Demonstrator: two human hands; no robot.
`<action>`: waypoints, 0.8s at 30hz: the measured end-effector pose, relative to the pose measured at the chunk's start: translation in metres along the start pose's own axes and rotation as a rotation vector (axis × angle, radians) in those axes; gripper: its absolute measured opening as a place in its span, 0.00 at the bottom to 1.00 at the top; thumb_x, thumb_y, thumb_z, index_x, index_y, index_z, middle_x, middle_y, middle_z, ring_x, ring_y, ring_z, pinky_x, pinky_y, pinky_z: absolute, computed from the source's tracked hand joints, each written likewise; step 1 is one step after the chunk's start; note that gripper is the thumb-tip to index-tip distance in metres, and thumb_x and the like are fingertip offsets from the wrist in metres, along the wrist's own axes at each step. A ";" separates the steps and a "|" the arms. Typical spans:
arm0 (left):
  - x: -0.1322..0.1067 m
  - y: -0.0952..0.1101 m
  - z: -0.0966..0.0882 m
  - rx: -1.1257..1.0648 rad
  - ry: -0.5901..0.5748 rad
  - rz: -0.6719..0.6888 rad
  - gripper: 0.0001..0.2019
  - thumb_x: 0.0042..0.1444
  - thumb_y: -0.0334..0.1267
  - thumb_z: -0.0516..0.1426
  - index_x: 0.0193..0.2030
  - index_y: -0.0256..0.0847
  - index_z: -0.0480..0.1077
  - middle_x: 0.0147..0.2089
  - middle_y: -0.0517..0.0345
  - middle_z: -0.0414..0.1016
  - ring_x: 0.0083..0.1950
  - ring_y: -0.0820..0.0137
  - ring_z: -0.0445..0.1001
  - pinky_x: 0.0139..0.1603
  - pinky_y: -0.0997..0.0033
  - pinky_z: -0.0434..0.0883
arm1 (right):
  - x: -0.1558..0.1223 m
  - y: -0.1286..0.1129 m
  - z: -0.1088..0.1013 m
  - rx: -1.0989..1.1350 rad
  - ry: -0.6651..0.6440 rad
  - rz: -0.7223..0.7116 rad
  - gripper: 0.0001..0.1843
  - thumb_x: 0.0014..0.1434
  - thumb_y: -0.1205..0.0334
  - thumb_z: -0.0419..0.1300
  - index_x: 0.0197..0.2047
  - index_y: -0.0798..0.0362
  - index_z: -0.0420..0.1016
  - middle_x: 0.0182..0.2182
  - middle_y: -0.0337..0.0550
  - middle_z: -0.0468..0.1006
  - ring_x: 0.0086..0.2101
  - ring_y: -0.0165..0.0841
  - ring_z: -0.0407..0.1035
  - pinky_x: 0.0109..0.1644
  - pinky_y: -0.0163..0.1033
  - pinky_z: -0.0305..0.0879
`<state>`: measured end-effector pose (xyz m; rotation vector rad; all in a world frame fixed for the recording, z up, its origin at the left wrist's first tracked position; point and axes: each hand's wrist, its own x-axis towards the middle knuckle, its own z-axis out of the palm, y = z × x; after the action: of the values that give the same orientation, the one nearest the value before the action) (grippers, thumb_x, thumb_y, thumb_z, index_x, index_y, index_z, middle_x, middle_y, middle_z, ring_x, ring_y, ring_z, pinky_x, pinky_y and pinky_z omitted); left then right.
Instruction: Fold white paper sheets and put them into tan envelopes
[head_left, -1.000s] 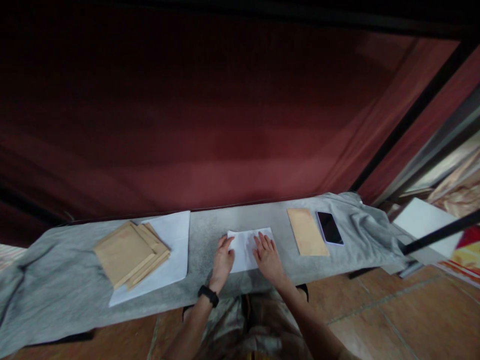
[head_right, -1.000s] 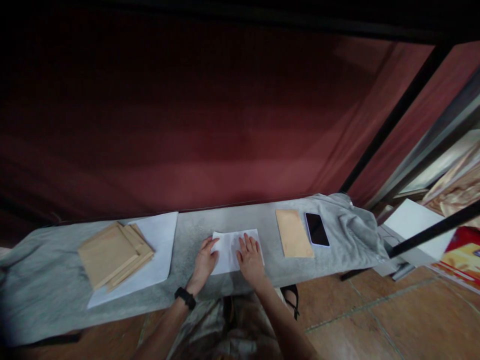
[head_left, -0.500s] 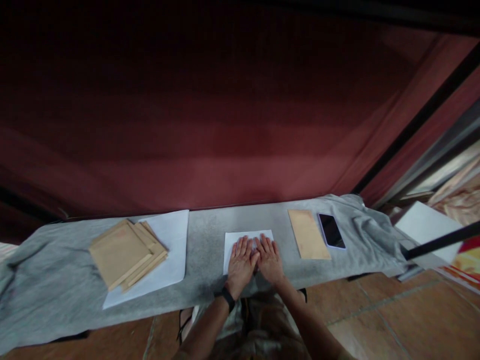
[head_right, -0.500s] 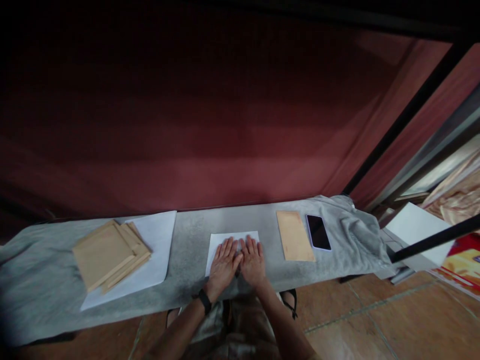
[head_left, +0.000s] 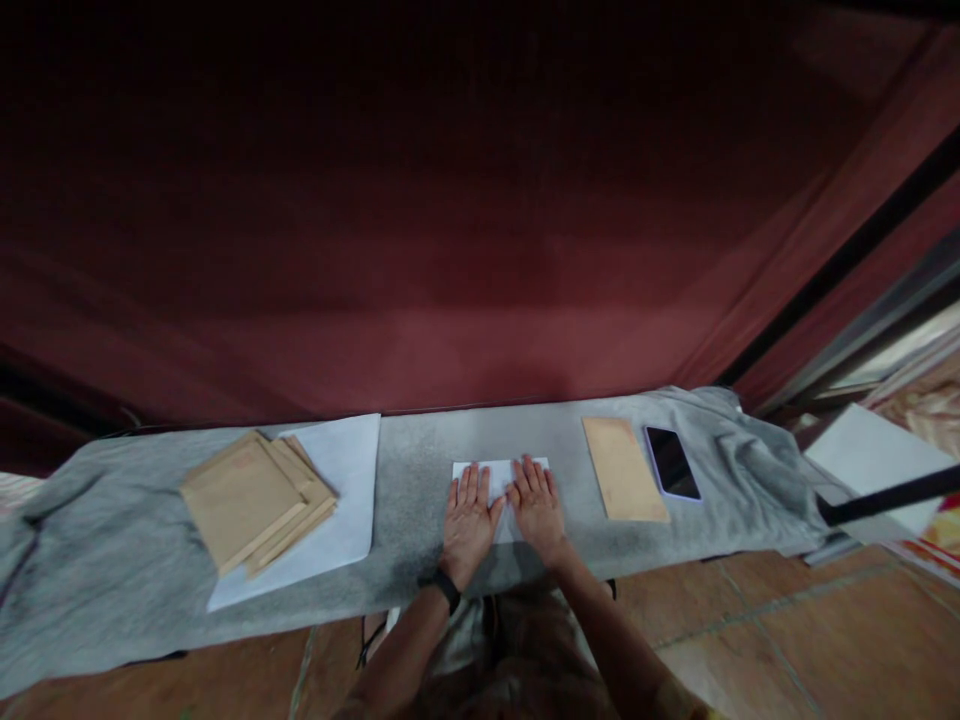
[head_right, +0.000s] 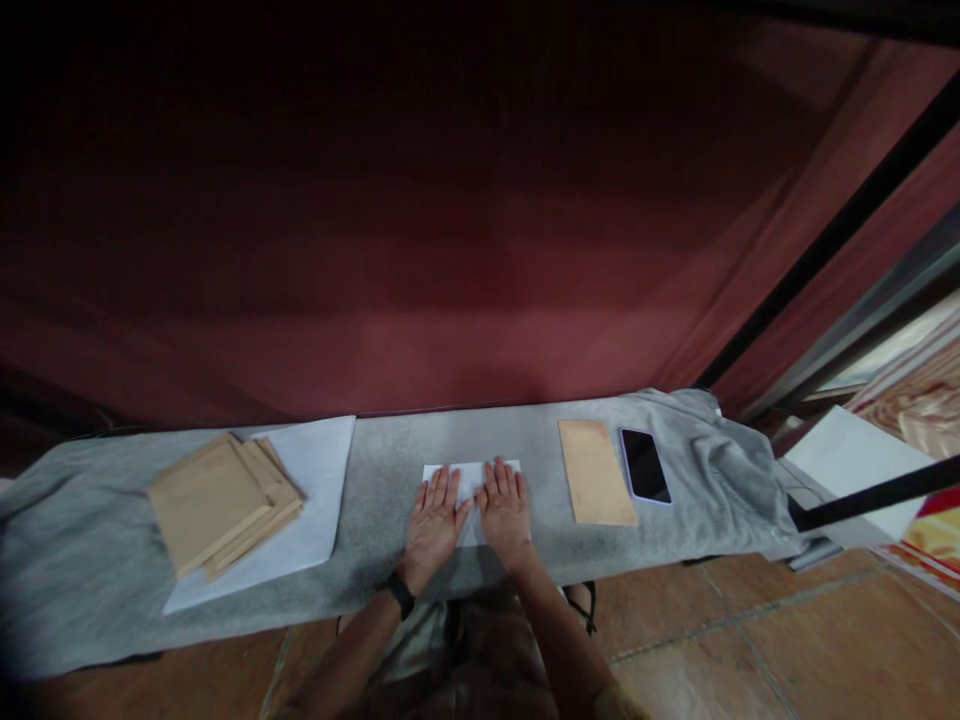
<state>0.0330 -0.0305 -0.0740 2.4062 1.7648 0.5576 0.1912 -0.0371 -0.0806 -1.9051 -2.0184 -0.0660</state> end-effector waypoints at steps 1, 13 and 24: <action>0.000 -0.002 -0.001 0.008 0.010 -0.007 0.30 0.69 0.48 0.49 0.74 0.37 0.57 0.76 0.41 0.54 0.78 0.53 0.50 0.75 0.44 0.52 | 0.000 0.003 0.000 -0.001 0.009 0.006 0.28 0.74 0.57 0.46 0.73 0.56 0.59 0.70 0.55 0.61 0.69 0.46 0.55 0.71 0.55 0.49; 0.010 0.005 -0.011 -0.023 -0.090 0.265 0.27 0.68 0.40 0.50 0.73 0.39 0.58 0.75 0.46 0.57 0.78 0.57 0.50 0.77 0.45 0.47 | -0.003 0.013 0.004 -0.019 0.050 -0.016 0.29 0.74 0.56 0.45 0.72 0.60 0.60 0.70 0.60 0.61 0.69 0.47 0.54 0.71 0.56 0.49; 0.014 0.010 -0.007 0.031 -0.160 0.287 0.29 0.67 0.39 0.47 0.73 0.33 0.57 0.74 0.40 0.58 0.77 0.56 0.52 0.77 0.43 0.44 | -0.004 0.008 -0.001 -0.027 -0.014 -0.042 0.28 0.73 0.60 0.43 0.71 0.60 0.62 0.69 0.58 0.62 0.69 0.47 0.55 0.71 0.58 0.46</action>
<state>0.0432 -0.0214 -0.0612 2.6612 1.3867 0.3534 0.1992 -0.0402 -0.0826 -1.8846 -2.0765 -0.0914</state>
